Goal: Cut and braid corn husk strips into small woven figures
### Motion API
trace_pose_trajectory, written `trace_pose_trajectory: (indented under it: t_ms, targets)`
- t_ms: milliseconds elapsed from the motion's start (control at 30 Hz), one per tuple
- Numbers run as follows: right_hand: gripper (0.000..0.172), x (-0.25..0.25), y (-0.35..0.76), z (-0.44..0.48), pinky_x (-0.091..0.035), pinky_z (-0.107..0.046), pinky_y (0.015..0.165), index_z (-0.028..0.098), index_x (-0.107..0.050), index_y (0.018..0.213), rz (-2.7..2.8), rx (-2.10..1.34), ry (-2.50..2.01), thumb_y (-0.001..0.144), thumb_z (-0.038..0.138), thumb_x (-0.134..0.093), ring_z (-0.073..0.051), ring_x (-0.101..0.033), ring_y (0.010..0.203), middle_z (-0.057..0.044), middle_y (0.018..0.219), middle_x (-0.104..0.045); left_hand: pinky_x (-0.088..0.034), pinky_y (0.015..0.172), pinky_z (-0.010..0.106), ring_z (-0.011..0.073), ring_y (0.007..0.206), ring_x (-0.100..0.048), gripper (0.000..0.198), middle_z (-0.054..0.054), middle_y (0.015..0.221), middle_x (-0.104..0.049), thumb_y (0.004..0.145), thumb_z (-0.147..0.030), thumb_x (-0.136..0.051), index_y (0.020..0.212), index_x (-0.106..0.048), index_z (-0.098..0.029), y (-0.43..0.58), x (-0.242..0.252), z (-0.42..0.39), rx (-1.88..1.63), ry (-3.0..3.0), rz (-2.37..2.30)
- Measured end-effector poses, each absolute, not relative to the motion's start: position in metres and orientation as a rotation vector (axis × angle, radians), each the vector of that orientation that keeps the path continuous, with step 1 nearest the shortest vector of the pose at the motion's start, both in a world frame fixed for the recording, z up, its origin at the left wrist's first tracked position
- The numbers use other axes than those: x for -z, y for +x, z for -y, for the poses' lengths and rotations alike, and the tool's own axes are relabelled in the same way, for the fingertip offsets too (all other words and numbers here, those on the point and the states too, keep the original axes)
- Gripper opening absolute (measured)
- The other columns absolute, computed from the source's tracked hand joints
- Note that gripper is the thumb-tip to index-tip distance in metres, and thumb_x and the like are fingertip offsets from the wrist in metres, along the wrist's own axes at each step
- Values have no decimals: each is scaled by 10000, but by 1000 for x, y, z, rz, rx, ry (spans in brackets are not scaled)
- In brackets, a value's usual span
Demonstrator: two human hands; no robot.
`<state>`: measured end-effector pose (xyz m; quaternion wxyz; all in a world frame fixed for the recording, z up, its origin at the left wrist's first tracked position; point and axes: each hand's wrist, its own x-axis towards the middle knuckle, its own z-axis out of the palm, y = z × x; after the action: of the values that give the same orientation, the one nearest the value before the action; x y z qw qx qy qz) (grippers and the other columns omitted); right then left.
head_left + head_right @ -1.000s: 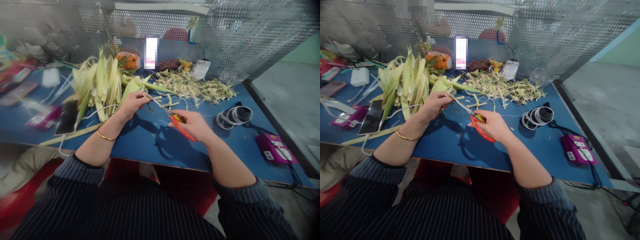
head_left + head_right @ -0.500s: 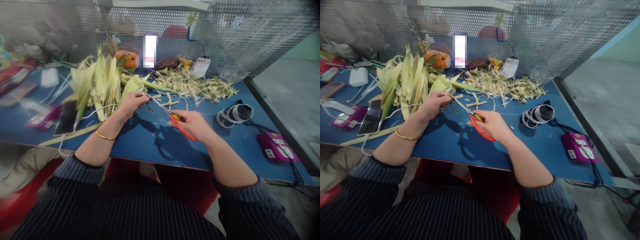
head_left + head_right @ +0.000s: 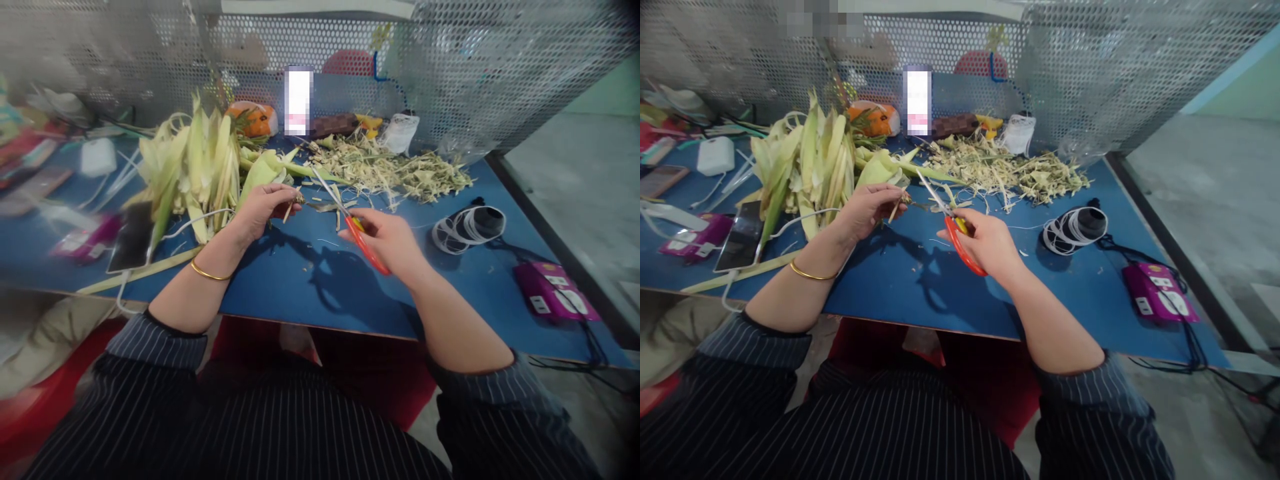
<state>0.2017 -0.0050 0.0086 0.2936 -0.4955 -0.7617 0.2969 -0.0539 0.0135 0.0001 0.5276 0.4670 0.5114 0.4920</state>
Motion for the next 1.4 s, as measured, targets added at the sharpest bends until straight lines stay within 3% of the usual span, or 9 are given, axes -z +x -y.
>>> trace_pose_trajectory:
  t_ms: [100, 233, 333, 467, 700, 867, 1100, 1200, 1400]
  targets:
    - [588, -7, 201, 5, -430, -290, 580, 193, -681, 1119, 1908, -877, -1266, 733, 637, -709, -131, -467, 587, 1, 717, -596, -502, 630, 247, 142, 716, -685, 205, 58, 782, -737, 762, -301, -732, 882, -679, -144, -54, 2, -14, -1172, 1042, -1185]
    - [612, -6, 202, 7, -466, -302, 635, 218, -606, 1205, 1963, -990, -1159, 758, 629, -683, -149, -512, 648, -2, 779, -593, -453, 547, 225, 131, 681, -661, 198, 51, 820, -748, 743, -285, -761, 846, -651, -157, -54, 3, -15, -1214, 957, -1209]
    - [602, -5, 202, 7, -473, -318, 695, 218, -603, 1210, 2100, -891, -1176, 749, 589, -718, -167, -559, 720, -28, 884, -644, -451, 521, 222, 119, 666, -633, 133, 57, 846, -747, 763, -226, -738, 840, -659, -151, -53, 1, -15, -1297, 821, -1194]
    - [601, -6, 200, 7, -480, -341, 735, 205, -626, 1206, 2223, -731, -1259, 745, 573, -735, -206, -618, 800, -66, 970, -695, -546, 623, 232, 121, 738, -666, 46, 44, 868, -741, 795, -135, -682, 824, -660, -163, -52, -7, -15, -1397, 652, -1121]
    - [565, -8, 196, 11, -486, -337, 706, 203, -659, 1146, 2308, -611, -1295, 744, 592, -731, -217, -643, 779, -73, 957, -724, -530, 543, 155, 116, 762, -701, 166, 23, 880, -750, 856, -255, -676, 1011, -710, -205, -55, -3, -17, -1432, 522, -984]
    - [564, -6, 195, 11, -492, -353, 733, 205, -665, 1132, 2301, -587, -1332, 736, 601, -733, -234, -655, 810, -76, 959, -731, -604, 801, 224, 148, 905, -725, 312, 20, 903, -751, 860, -168, -659, 1168, -672, -220, -51, -1, -17, -1534, 390, -852]
    - [617, -5, 197, 8, -496, -359, 718, 218, -649, 1179, 2250, -635, -1392, 730, 634, -725, -228, -652, 785, -74, 964, -727, -569, 891, 228, 120, 865, -706, 54, 30, 799, -707, 820, -92, -648, 847, -639, -138, -41, -6, -11, -1529, 378, -861]
    - [636, -5, 197, 8, -490, -359, 708, 213, -647, 1185, 2264, -641, -1412, 729, 650, -718, -225, -644, 766, -73, 936, -724, -568, 877, 289, 128, 814, -691, 76, 4, 770, -692, 809, -114, -683, 843, -631, -157, -38, 1, -10, -1469, 402, -909]
    - [546, -3, 196, 8, -481, -341, 700, 216, -661, 1158, 2263, -651, -1369, 757, 581, -724, -217, -643, 778, -62, 946, -732, -572, 806, 300, 128, 705, -669, 76, 5, 727, -683, 784, -146, -717, 811, -647, -156, -33, 8, -7, -1359, 435, -980]
